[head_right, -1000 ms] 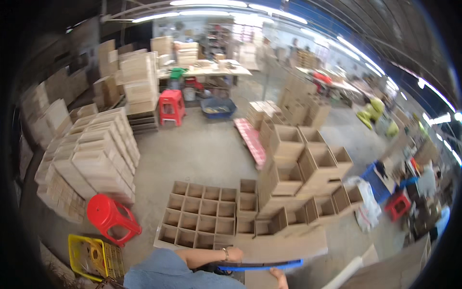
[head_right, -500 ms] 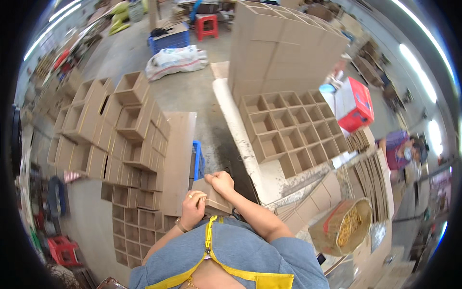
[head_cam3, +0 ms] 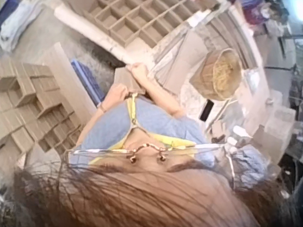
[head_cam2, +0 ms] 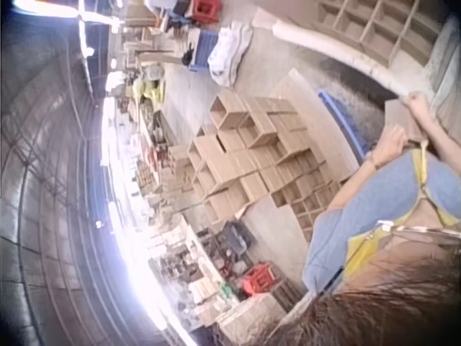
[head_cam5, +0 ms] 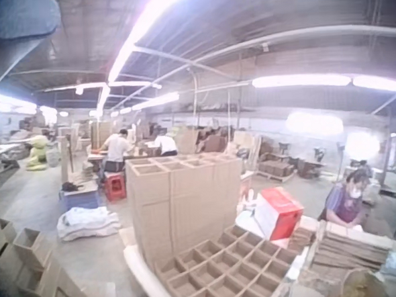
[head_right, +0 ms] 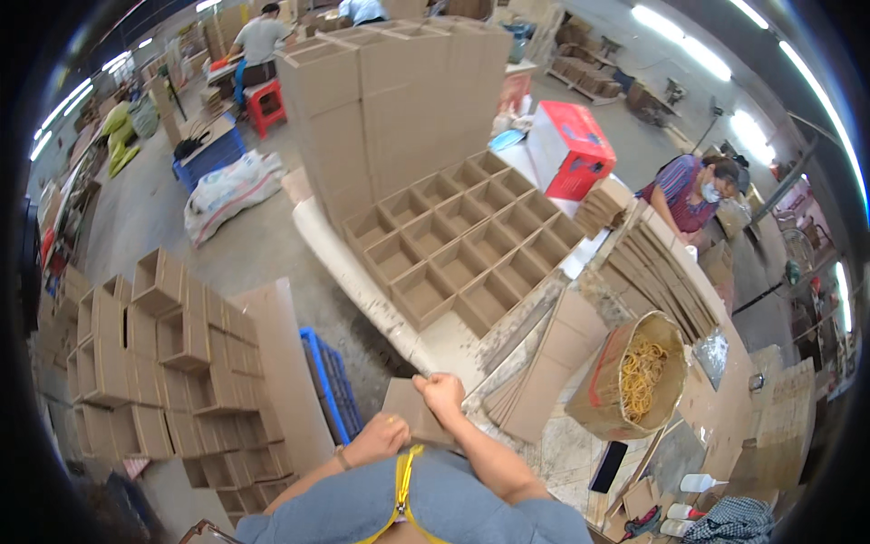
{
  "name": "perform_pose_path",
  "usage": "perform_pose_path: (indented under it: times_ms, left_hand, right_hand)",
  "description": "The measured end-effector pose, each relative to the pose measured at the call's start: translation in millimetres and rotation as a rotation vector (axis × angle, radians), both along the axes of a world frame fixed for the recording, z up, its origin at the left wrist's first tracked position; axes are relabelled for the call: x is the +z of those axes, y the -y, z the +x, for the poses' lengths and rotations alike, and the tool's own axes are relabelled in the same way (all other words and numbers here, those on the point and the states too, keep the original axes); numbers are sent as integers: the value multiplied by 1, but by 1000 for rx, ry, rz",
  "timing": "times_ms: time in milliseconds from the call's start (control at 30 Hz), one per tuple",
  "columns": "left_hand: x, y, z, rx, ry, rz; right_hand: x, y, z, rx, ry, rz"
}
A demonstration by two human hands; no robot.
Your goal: Stack and organize small cardboard or wooden boxes in a factory setting.
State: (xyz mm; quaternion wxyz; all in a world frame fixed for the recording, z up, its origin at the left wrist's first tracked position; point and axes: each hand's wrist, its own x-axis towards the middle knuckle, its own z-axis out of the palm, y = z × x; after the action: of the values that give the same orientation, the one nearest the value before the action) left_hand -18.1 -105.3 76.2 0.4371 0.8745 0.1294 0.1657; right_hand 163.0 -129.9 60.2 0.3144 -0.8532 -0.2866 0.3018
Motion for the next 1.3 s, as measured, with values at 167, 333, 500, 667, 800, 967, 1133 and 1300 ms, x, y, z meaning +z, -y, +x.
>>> perform_pose_path:
  times_ms: [167,333,500,667,800,967,1133,1300]
  left_hand:
    - [-30,5,7,-296,-23,-44]
    - [-19,-6,6,-285,-315,-708]
    - [-17,-14,8,-326,-367,-829]
    - [-18,-26,0,-239,-504,-870]
    - [-11,-23,1,-193,-452,-818]
    - [-21,-16,-9,-15,-366,-1012]
    - [-24,-4,-19,195,-215,-1090]
    - [-27,2,-15,317,-122,-1158]
  right_hand:
    - [-23,3,69,-534,-441,511]
    - [36,2,140,-515,-692,693]
    - [33,5,128,-62,-353,379]
    - [35,-3,109,162,15,324]
    - [14,-14,101,406,499,596]
    - [-39,-10,89,712,833,548]
    - [-56,1,93,584,845,515]
    - [-67,-20,79,465,896,489]
